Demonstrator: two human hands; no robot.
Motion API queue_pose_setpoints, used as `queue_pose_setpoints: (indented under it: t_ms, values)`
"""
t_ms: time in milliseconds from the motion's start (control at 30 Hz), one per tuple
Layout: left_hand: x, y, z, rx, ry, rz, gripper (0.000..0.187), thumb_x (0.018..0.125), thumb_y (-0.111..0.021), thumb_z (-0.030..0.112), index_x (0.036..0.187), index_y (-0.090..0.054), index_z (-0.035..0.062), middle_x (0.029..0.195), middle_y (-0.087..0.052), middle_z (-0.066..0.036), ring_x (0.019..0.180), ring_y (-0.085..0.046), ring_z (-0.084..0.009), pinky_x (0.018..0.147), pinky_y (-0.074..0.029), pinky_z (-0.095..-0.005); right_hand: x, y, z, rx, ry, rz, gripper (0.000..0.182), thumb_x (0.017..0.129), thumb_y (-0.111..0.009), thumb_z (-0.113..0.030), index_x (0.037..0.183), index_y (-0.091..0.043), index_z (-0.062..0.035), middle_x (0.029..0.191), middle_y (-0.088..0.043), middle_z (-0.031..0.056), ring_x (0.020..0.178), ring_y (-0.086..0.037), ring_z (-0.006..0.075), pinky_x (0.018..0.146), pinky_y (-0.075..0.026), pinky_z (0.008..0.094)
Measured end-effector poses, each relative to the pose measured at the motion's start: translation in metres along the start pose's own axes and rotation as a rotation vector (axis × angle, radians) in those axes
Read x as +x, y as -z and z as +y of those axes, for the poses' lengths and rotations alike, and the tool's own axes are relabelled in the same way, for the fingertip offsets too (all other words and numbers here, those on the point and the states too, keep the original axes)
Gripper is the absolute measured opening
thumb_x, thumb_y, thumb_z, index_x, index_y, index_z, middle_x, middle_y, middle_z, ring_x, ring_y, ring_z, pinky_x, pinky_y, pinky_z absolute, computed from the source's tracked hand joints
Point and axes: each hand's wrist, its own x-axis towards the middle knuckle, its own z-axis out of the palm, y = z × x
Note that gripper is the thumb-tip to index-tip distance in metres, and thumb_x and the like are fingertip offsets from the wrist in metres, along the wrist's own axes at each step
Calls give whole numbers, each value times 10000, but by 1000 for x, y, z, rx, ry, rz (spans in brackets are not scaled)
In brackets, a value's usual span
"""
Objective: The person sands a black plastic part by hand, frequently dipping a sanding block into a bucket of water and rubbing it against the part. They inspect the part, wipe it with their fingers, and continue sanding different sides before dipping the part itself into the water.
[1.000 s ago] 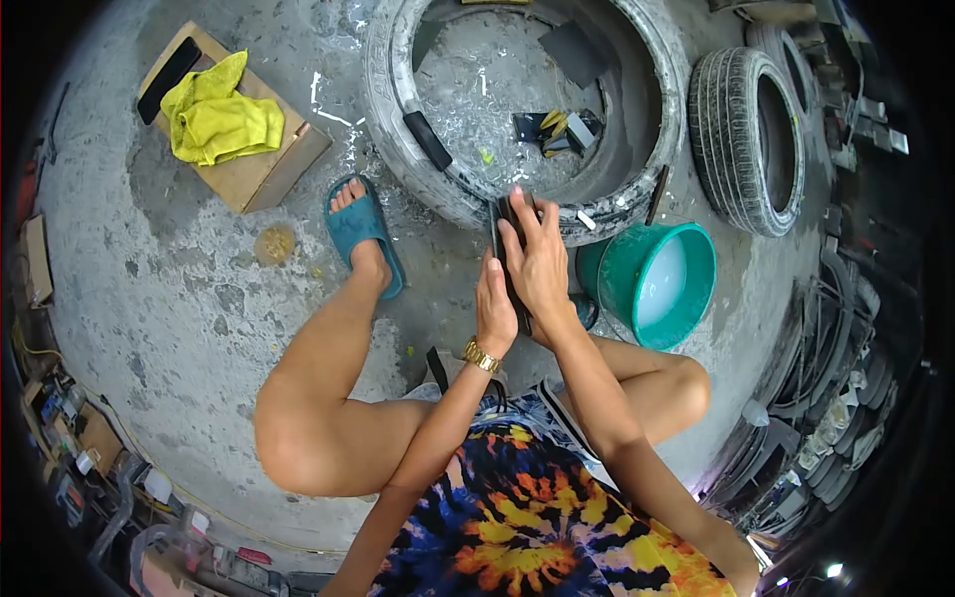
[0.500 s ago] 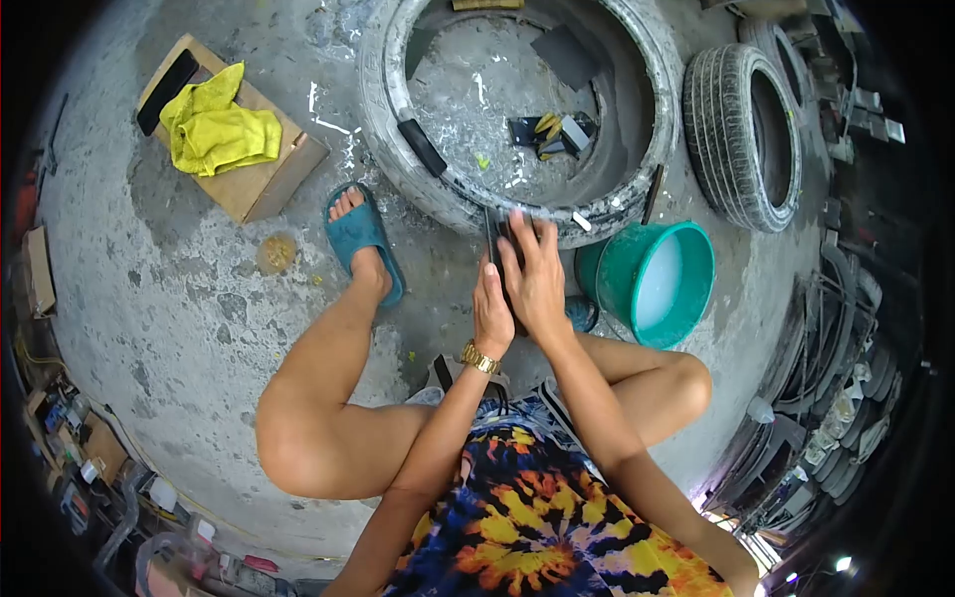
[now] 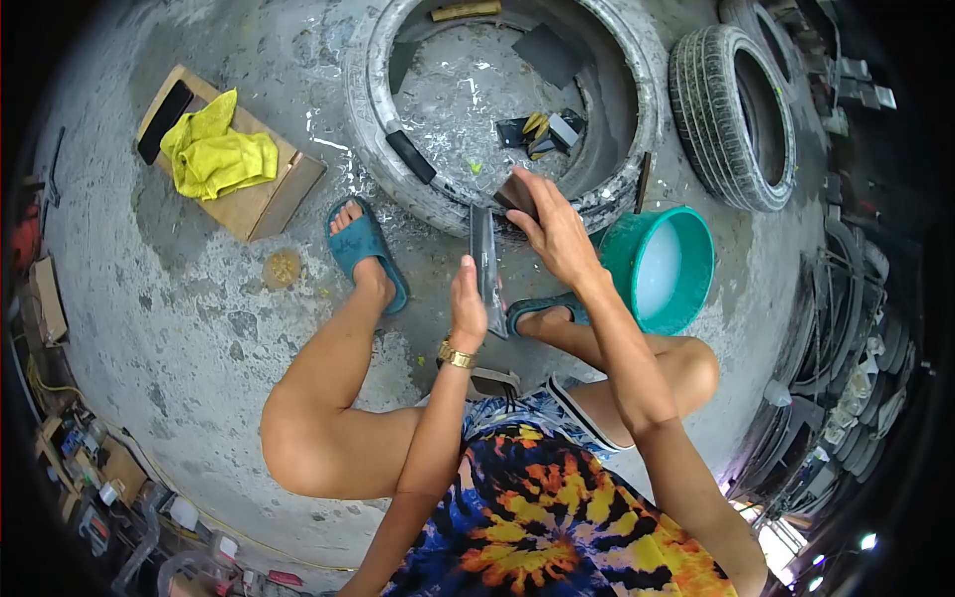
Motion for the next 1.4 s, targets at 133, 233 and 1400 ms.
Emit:
queue_pose_setpoints:
  t_ms: [133,233,1400]
  values:
    - [-2,2,25,13,12,-8,643,1012,-325,622,872,-581,49,681,-584,-52,434,-546,-154,358,-472,-300,-3,-4,9,-111,122,-28,462,892,-674,-136,1334,-553,-75,1247,-573,203,1127,-564,409,959,-455,461]
    - [-5,6,18,104,73,-30,583,1052,-320,512,924,-594,14,752,-619,-78,562,-616,-181,482,-517,-324,-25,-28,3,-245,174,20,484,877,-680,-119,1342,-556,-75,1286,-554,200,1101,-559,400,920,-462,456]
    - [-1,1,54,142,96,18,551,1034,-343,546,929,-576,58,717,-607,-63,437,-557,-158,363,-458,-307,-84,-25,-22,-182,265,-93,482,851,-671,-121,1324,-581,-129,1272,-581,181,1154,-562,366,939,-452,448]
